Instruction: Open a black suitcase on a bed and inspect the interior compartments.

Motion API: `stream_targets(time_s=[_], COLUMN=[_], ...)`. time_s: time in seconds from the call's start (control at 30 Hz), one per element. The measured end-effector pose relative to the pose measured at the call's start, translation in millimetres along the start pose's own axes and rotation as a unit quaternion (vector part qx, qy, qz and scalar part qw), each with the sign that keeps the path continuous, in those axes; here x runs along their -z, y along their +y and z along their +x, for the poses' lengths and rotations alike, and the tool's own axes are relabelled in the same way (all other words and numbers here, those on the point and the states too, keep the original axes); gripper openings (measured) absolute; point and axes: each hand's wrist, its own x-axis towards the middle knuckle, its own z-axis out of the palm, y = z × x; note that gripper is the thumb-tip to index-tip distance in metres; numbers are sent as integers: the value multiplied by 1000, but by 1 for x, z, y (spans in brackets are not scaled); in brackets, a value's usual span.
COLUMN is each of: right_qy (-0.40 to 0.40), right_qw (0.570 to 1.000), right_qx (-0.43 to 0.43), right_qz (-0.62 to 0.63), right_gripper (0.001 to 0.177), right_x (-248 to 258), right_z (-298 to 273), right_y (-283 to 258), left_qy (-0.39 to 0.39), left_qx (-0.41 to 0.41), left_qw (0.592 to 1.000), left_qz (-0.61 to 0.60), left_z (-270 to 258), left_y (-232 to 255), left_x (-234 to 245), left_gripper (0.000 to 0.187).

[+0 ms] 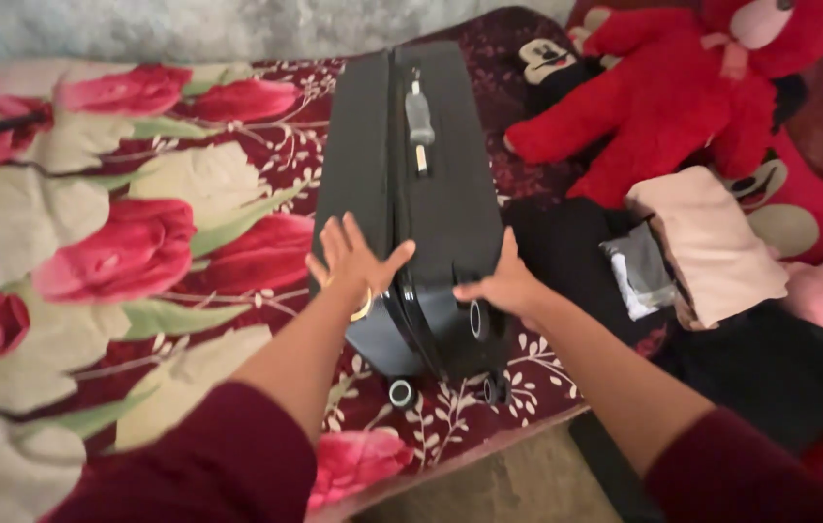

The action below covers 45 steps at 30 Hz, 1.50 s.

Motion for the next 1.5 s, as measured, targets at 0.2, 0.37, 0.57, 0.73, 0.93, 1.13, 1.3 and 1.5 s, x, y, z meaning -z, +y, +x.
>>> stream_targets(time_s=[0.2, 0.37, 0.57, 0.73, 0.93, 1.13, 1.3, 1.5], right_qy=[-13, 24, 0, 8, 3, -79, -130, -96], right_qw=[957, 958, 955, 961, 960, 960, 957, 962], right_qx=[-169, -200, -280, -225, -78, -185, -251, -241], right_qz=[-235, -204, -100, -159, -270, -195, -68, 81], right_gripper=[152, 138, 94, 94, 78, 63, 64, 58], right_x=[6, -3, 4, 24, 52, 52, 48, 35], right_z=[-29, -27, -36, -19, -10, -9, 2, 12], right_y=[-52, -13, -24, 7, -1, -26, -4, 21], left_qy=[68, 93, -29, -27, 119, 60, -36, 5], left_qx=[102, 201, 161, 153, 164, 200, 205, 164], left_qw=[987, 953, 964, 982, 971, 959, 966, 981], left_qz=[-106, -208, -209, -103, -125, -193, -152, -100], left_z=[-18, -17, -28, -45, -37, -25, -5, -3], left_y=[-23, -82, -94, -63, -67, -63, -60, -61], left_x=[-5, -60, -37, -16, -26, -10, -12, -12], left_gripper=[128, 107, 93, 97, 85, 69, 59, 68])
